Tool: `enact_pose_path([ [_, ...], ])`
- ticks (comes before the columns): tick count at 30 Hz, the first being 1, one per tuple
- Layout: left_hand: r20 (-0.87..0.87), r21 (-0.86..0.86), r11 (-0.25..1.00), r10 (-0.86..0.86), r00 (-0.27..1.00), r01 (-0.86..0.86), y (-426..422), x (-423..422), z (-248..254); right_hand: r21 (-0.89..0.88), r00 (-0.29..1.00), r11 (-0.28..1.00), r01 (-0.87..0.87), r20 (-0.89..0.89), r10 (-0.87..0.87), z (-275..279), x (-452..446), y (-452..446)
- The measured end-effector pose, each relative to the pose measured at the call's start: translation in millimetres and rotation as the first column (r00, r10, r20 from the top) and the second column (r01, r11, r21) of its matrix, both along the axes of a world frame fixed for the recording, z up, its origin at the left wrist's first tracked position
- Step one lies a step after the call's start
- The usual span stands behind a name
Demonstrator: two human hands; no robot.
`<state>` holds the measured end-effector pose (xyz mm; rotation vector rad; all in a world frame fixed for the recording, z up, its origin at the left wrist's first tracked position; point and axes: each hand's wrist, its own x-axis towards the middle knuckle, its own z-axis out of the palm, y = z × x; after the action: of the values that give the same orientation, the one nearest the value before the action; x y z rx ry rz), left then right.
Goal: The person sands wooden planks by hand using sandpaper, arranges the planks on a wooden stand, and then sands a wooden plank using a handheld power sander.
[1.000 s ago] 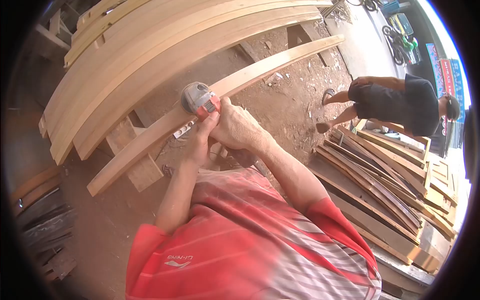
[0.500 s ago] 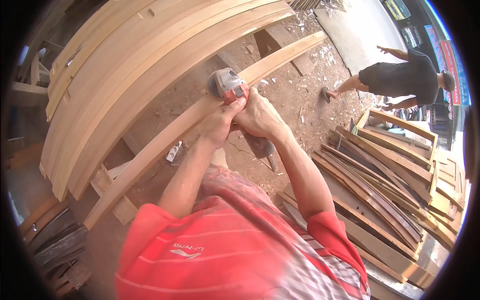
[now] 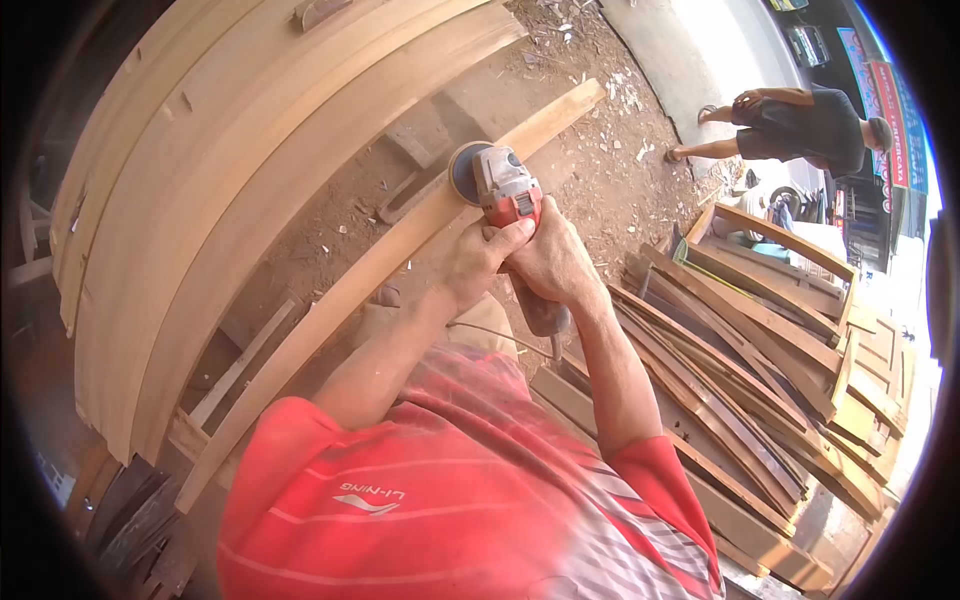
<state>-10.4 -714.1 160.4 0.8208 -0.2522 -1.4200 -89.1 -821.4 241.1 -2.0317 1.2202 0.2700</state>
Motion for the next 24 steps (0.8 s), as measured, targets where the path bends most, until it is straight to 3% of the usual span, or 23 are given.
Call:
enact_pose_path([
  [5, -0.037, 0.013, 1.0, -0.013, 0.999, 0.014, -96.3, -8.5, -26.9, -0.011, 0.998, 1.0, -0.019, 0.062, 0.02, -14.2, -7.6, -91.3],
  [7, 0.014, -0.015, 0.998, 0.055, 0.998, -0.055, -129.8, -18.6, 1.7, -0.022, 0.998, 0.999, -0.046, 0.05, 0.047, 5.4, -15.2, -125.2],
  [13, 0.034, 0.009, 0.993, 0.115, 0.993, -0.115, -222.8, -16.1, 7.0, -0.06, 0.99, 0.992, -0.109, 0.08, 0.114, 0.6, -14.0, -223.4],
  [15, 0.098, 0.05, 0.999, 0.01, 0.995, -0.015, -245.9, -5.7, 15.2, 0.008, 0.991, 0.997, -0.079, 0.113, 0.078, -5.6, -10.2, -250.5],
  [19, 0.177, 0.031, 0.991, 0.123, 0.976, -0.131, -286.2, -14.5, 15.9, -0.023, 0.987, 0.998, -0.051, 0.149, 0.054, -3.1, -11.0, -283.8],
  [20, 0.11, -0.017, 0.995, 0.102, 0.989, -0.101, -290.6, -21.5, -11.2, -0.089, 0.985, 0.99, -0.109, 0.123, 0.12, -6.4, -15.1, -285.3],
  [21, 0.112, -0.019, 0.995, 0.098, 0.989, -0.097, -291.9, -25.3, -7.2, -0.153, 0.979, 0.975, -0.162, 0.096, 0.178, -10.7, -20.2, -285.7],
  [23, 0.089, 0.0, 0.971, 0.238, 0.967, -0.239, -284.3, -38.1, -0.7, -0.105, 0.976, 0.977, -0.184, 0.1, 0.194, -12.6, -24.6, -290.7],
  [24, 0.034, -0.003, 0.985, 0.172, 0.984, -0.172, -289.5, -36.2, -6.9, -0.042, 0.982, 0.985, -0.165, 0.089, 0.168, -3.6, -20.4, -292.9],
])
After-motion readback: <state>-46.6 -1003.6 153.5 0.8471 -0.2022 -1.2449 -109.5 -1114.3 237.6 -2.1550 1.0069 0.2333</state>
